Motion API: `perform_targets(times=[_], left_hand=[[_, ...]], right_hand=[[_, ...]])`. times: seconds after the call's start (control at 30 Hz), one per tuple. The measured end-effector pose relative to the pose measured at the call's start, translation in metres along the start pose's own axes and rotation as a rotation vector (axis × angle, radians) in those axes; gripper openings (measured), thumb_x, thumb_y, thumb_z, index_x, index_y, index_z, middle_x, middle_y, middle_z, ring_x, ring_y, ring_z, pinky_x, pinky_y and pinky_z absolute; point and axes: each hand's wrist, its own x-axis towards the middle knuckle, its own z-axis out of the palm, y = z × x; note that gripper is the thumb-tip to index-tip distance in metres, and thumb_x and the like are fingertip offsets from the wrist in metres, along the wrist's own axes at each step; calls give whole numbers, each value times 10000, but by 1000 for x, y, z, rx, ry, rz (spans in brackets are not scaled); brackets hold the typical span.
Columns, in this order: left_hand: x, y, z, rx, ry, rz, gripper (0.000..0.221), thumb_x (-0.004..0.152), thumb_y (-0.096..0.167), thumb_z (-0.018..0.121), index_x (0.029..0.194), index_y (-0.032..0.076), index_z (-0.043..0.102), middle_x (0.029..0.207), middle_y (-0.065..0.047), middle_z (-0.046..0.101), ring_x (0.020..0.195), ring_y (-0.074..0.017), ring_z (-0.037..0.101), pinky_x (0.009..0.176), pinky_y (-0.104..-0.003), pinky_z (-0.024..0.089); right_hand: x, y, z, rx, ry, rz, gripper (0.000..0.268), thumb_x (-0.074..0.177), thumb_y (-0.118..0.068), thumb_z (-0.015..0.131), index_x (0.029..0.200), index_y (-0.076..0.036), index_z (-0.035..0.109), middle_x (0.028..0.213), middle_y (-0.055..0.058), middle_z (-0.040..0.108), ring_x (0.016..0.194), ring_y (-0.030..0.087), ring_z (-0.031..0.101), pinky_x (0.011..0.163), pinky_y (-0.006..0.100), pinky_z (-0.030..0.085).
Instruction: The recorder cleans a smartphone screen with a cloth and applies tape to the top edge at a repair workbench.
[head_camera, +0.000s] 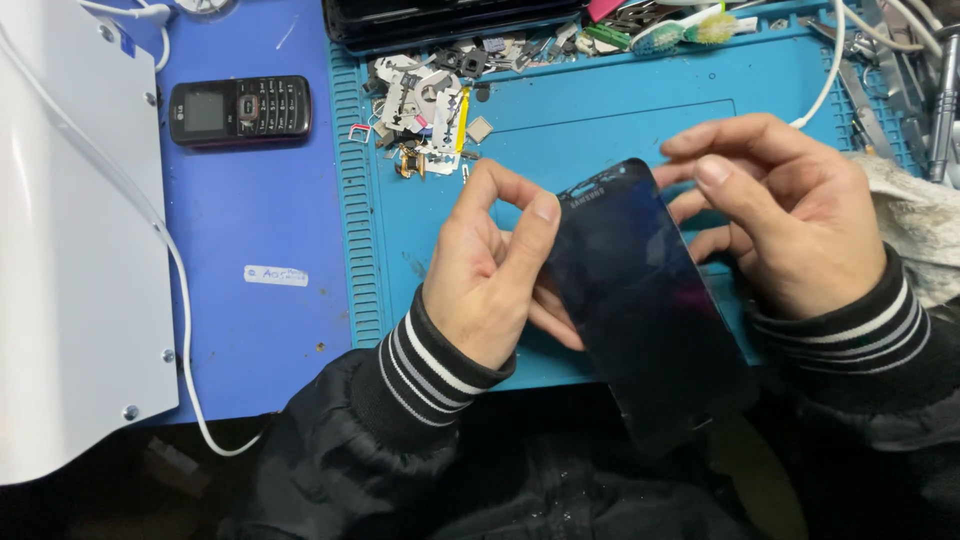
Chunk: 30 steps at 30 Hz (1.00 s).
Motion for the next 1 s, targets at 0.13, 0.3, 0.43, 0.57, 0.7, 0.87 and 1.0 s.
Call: perform_targets(times=[0.13,0.3,0.43,0.57,0.7,0.87,1.0], left_hand=[[0,4,-1,34,70,59,341,1002,280,500,1081,-18,354,601,-162,621,404,-253,648,370,-312,601],[-1,5,-2,11,126,106,343,997,265,527,1095,-9,346,590,-137,608,414,-227,639,386,-312,612],[-2,2,-2,-45,99,40,271,1027,240,475,1106,27,328,617,-175,613,450,-292,671,436,-345,637],[-2,3,-1,-97,113,2,296,1031,305,458,1090,56,309,674,-225,619,468,-326,675,433,-355,627],[-1,-2,-2,-119,150,31,283,1035,294,481,1099,72,318,622,-173,566,435,-311,645,424,-368,622],[3,-11,-6,-175,174,96,307,1026,145,535,1159,57,273,711,-237,651,525,-282,691,519,-364,649],[0,-7,-4,-155,133,199,280,1030,94,508,1145,59,256,822,-175,623,721,-290,740,697,-431,692]], right_hand=[[1,6,-8,-52,-38,-4,217,1023,-107,585,1203,12,606,1060,125,659,739,118,625,564,165,516],[-3,12,-14,-197,-94,1,158,930,-57,705,1068,17,725,718,39,634,544,73,489,503,171,380],[-3,14,-17,-148,-65,6,139,968,-92,674,1047,10,724,702,22,611,516,55,439,444,168,303],[-2,14,-17,-123,-61,-8,136,970,-108,664,1034,-5,725,675,-4,587,488,46,416,423,169,292],[0,21,-20,-16,-56,21,158,981,-94,646,1052,17,733,704,10,592,529,56,414,456,183,273],[5,8,-18,18,-110,72,462,849,28,646,1310,61,664,1122,164,760,848,203,667,760,293,527],[-13,-24,3,-486,-25,-181,777,629,-105,851,1372,-148,629,1276,25,735,1042,173,733,833,321,620]])
